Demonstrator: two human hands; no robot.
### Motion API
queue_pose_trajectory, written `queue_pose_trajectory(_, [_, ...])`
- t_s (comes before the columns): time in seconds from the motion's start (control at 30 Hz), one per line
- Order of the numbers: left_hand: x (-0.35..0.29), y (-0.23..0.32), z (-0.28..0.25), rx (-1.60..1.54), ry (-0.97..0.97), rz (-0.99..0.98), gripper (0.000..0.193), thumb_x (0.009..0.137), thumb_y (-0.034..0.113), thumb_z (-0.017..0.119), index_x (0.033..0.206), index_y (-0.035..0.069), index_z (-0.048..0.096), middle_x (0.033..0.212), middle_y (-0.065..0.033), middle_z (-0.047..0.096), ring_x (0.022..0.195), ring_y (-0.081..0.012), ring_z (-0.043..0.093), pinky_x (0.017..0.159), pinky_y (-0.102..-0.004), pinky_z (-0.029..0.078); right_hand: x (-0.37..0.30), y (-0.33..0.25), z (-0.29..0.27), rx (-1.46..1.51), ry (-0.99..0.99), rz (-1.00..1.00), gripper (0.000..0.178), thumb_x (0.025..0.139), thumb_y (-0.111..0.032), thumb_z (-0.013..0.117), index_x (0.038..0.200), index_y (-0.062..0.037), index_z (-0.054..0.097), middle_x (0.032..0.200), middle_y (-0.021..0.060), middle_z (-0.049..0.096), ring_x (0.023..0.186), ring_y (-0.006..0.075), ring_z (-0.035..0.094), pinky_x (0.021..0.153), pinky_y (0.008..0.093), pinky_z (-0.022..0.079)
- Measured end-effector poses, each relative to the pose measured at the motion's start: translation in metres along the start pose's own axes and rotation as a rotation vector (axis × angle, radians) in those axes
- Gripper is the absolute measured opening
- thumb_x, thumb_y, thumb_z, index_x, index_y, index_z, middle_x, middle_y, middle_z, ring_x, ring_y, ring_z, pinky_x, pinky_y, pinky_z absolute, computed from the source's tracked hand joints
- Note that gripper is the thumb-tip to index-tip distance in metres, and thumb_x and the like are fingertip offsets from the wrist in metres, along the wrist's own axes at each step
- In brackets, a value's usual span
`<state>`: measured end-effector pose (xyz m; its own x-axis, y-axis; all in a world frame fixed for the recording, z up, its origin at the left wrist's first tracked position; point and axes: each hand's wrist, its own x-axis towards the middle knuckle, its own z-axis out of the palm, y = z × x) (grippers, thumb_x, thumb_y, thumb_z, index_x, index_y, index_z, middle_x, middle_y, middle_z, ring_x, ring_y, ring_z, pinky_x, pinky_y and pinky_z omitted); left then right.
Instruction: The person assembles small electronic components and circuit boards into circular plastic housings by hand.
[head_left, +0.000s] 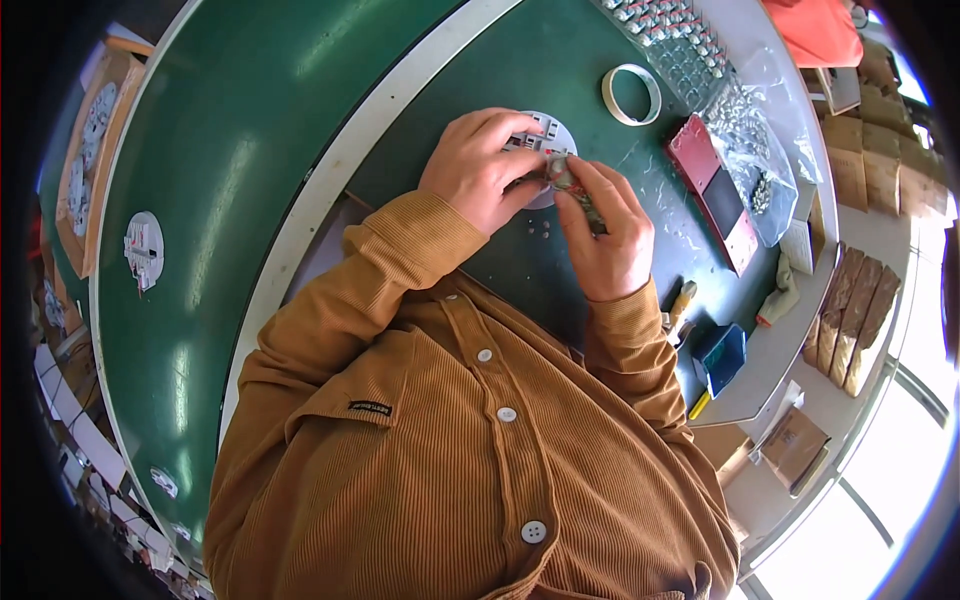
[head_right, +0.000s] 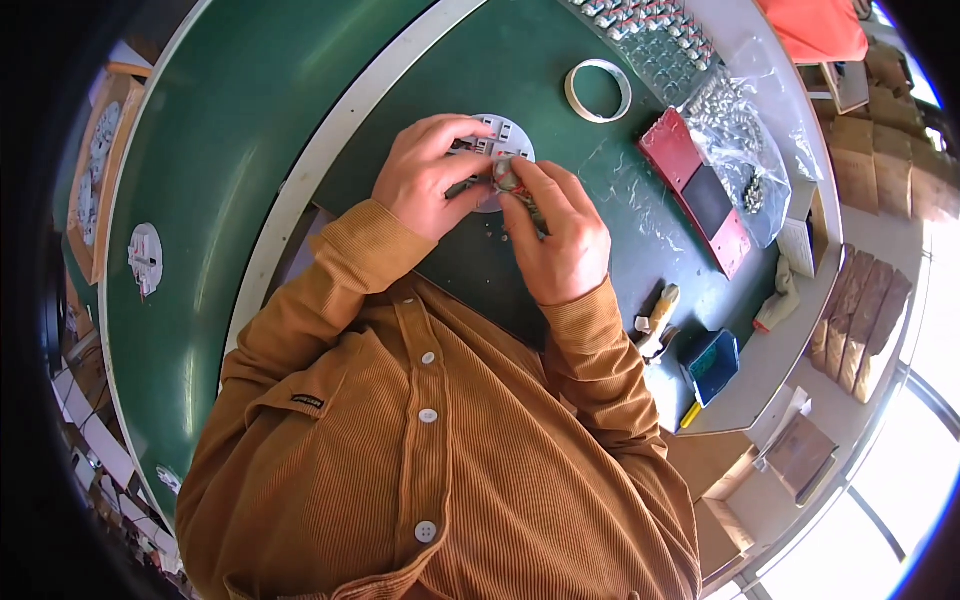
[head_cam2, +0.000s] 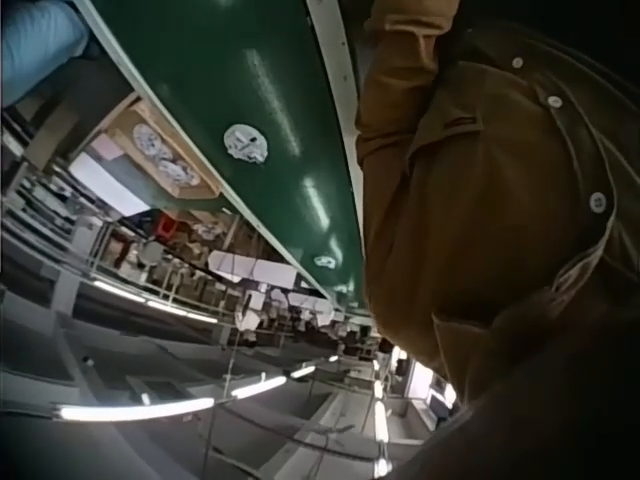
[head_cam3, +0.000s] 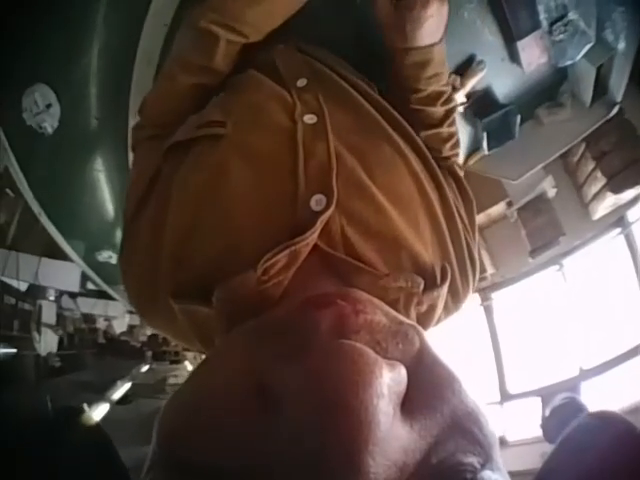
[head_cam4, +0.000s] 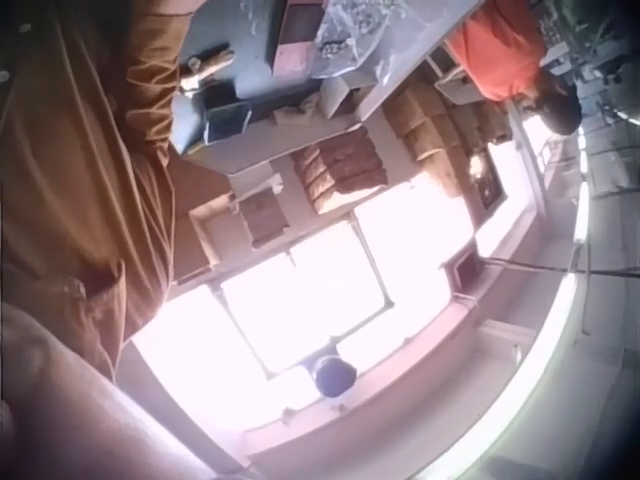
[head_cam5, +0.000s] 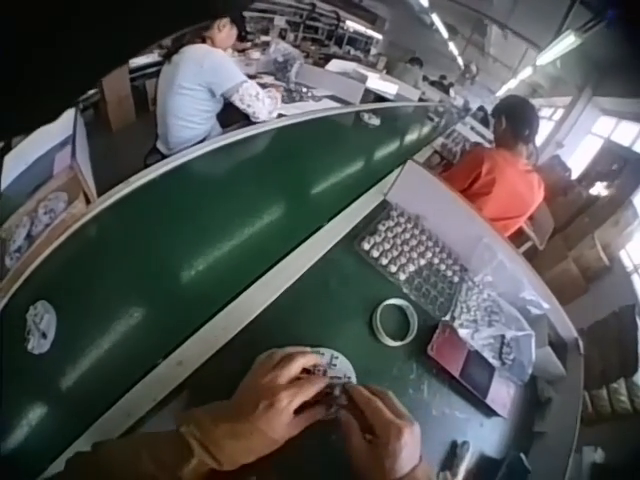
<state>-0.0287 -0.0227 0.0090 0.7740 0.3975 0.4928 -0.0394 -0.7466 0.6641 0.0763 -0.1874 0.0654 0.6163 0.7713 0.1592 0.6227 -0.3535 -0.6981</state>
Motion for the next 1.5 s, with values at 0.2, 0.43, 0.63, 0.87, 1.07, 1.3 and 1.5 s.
queue_pose_trajectory(0.2, [-0.003, 0.002, 0.007, -0.025, -0.027, -0.103, 0.026, 0.076, 0.008, 0.084, 0.1, 0.007, 0.076, 0.132, -0.0036, 0.068, 0.119, -0.0246, 0.063, 0.108, -0.0395, 0.048, -0.001, 0.003, -0.001, 0.002, 0.006, 0.026, 0.036, 0.091, -0.003, 0.078, 0.127, 0.0004, 0.076, 0.122, 0.0143, 0.075, 0.099, 0.0247, 0.072, 0.088, 0.0314, 0.057])
queue_pose_trajectory(0.43, [-0.005, 0.002, 0.011, -0.104, 0.015, -0.162, 0.026, 0.075, 0.002, 0.081, 0.1, 0.007, 0.075, 0.133, -0.0041, 0.068, 0.119, -0.0252, 0.063, 0.107, -0.0389, 0.049, 0.004, 0.001, 0.009, -0.027, -0.053, -0.038, 0.034, 0.091, -0.003, 0.078, 0.125, -0.0003, 0.077, 0.122, 0.0126, 0.074, 0.098, 0.0246, 0.072, 0.086, 0.031, 0.057])
queue_pose_trajectory(0.63, [-0.004, 0.002, 0.007, -0.092, 0.019, -0.152, 0.039, 0.073, 0.0, 0.08, 0.111, 0.008, 0.072, 0.132, -0.0042, 0.068, 0.119, -0.0265, 0.064, 0.106, -0.0385, 0.051, 0.011, -0.005, 0.006, -0.192, -0.119, -0.1, 0.035, 0.091, -0.004, 0.078, 0.126, -0.0013, 0.077, 0.12, 0.0106, 0.074, 0.095, 0.0246, 0.071, 0.084, 0.0302, 0.056])
queue_pose_trajectory(0.87, [-0.008, -0.002, 0.008, -0.092, 0.009, -0.099, 0.052, 0.072, 0.003, 0.082, 0.122, 0.008, 0.068, 0.134, -0.0045, 0.067, 0.12, -0.0274, 0.064, 0.107, -0.039, 0.051, 0.011, -0.014, 0.002, -0.201, -0.168, -0.035, 0.033, 0.092, -0.005, 0.076, 0.125, -0.0031, 0.077, 0.119, 0.0101, 0.073, 0.095, 0.0248, 0.07, 0.083, 0.0306, 0.056])
queue_pose_trajectory(1.07, [-0.005, -0.002, 0.014, -0.082, 0.014, -0.071, 0.051, 0.072, 0.004, 0.082, 0.122, 0.007, 0.069, 0.136, -0.0048, 0.067, 0.121, -0.0276, 0.064, 0.107, -0.0395, 0.051, 0.006, 0.032, 0.001, 0.138, 0.061, 0.01, 0.031, 0.095, -0.011, 0.073, 0.126, -0.0106, 0.077, 0.121, 0.0079, 0.071, 0.093, 0.0272, 0.072, 0.079, 0.0332, 0.057])
queue_pose_trajectory(1.3, [-0.009, -0.001, 0.008, -0.048, 0.01, -0.089, 0.048, 0.073, 0.004, 0.082, 0.119, 0.008, 0.069, 0.135, -0.0045, 0.068, 0.121, -0.0275, 0.064, 0.108, -0.0397, 0.051, 0.009, -0.007, -0.004, -0.099, -0.06, -0.08, 0.029, 0.094, -0.006, 0.075, 0.123, -0.0061, 0.079, 0.117, 0.0099, 0.071, 0.088, 0.0243, 0.068, 0.078, 0.0318, 0.055])
queue_pose_trajectory(1.5, [-0.009, 0.0, 0.009, -0.066, 0.014, -0.103, 0.046, 0.073, 0.003, 0.082, 0.116, 0.008, 0.07, 0.135, -0.0043, 0.068, 0.121, -0.0272, 0.064, 0.108, -0.0396, 0.05, 0.018, -0.02, -0.006, -0.241, -0.198, 0.024, 0.03, 0.093, -0.007, 0.076, 0.123, -0.0047, 0.079, 0.114, 0.0094, 0.07, 0.084, 0.0239, 0.067, 0.077, 0.0325, 0.055])
